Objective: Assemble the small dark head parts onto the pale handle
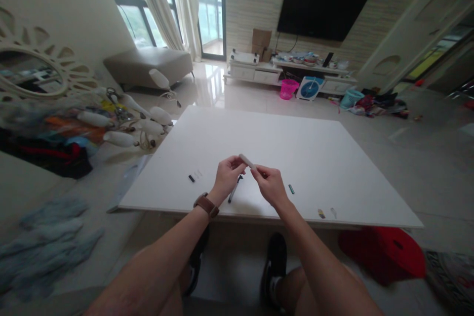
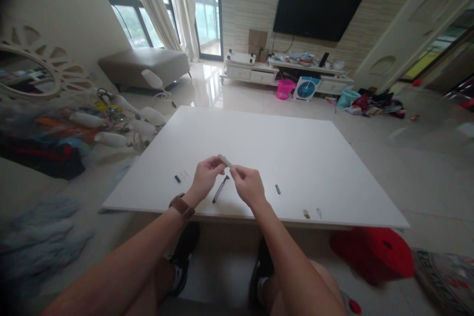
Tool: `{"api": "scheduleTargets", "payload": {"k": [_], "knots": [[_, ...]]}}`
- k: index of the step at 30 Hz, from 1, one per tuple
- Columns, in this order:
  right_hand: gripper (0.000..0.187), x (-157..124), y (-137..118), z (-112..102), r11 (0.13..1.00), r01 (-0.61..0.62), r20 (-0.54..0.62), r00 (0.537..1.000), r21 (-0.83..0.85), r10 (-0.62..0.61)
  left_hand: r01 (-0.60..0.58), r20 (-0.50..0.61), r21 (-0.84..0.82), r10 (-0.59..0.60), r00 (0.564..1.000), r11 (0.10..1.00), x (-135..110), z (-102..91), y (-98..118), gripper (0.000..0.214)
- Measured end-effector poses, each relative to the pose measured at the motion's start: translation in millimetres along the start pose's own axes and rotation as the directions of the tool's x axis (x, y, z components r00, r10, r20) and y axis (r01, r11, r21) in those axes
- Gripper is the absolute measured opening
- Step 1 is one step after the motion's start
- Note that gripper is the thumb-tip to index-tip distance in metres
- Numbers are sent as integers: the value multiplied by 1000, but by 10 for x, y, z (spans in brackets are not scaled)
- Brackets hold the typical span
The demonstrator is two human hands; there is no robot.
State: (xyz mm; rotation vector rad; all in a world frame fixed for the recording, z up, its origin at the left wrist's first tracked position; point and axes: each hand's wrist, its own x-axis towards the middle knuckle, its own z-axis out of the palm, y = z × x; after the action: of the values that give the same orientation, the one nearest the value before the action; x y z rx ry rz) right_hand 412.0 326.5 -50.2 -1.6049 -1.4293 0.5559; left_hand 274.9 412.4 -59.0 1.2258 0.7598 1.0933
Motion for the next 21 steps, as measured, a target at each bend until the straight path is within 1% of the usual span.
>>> {"api": "scheduleTargets", "payload": {"k": [1, 4, 6, 7, 10, 12, 15, 17, 19, 21], "knots": [[33, 0, 1, -5, 1000, 2, -2, 1000, -8, -2, -1, -18, -22, 0, 1000, 1000, 15, -10, 1, 16], [35, -3, 20, -37, 998, 1, -11, 1000, -58, -1, -9, -155, -158, -16, 988, 987, 90, -63, 19, 19], [36, -9, 32, -60, 997, -2, -27, 1000, -75, 0, -4, -197, -210, -39, 980, 978, 120, -89, 25, 20], [36, -13, 35, -69, 998, -3, -39, 999, -69, 0, 6, -183, -203, -44, 982, 979, 118, -91, 21, 20], [34, -14, 23, -81, 999, -1, -53, 999, -36, -1, 37, -71, -124, -47, 996, 992, 65, -52, -5, 19], [33, -8, 0, -80, 999, -9, -61, 998, -53, 5, 35, -30, -89, -38, 999, 995, 30, -16, -20, 18], [30, -2, -42, -68, 992, -21, -110, 994, -124, 7, 7, -33, -73, -9, 999, 997, 29, 9, -32, 17], [29, 2, -59, -60, 991, -21, -118, 993, -133, 5, 8, -34, -81, -11, 999, 997, 49, 5, -42, 16], [30, 13, -54, -65, 995, -30, -130, 991, -95, 17, 18, -43, -97, -22, 999, 995, 64, -6, -53, 15], [32, 36, -29, -89, 998, -65, -199, 978, -19, 60, 24, -52, -90, -29, 998, 996, 64, -14, -57, 14]]}}
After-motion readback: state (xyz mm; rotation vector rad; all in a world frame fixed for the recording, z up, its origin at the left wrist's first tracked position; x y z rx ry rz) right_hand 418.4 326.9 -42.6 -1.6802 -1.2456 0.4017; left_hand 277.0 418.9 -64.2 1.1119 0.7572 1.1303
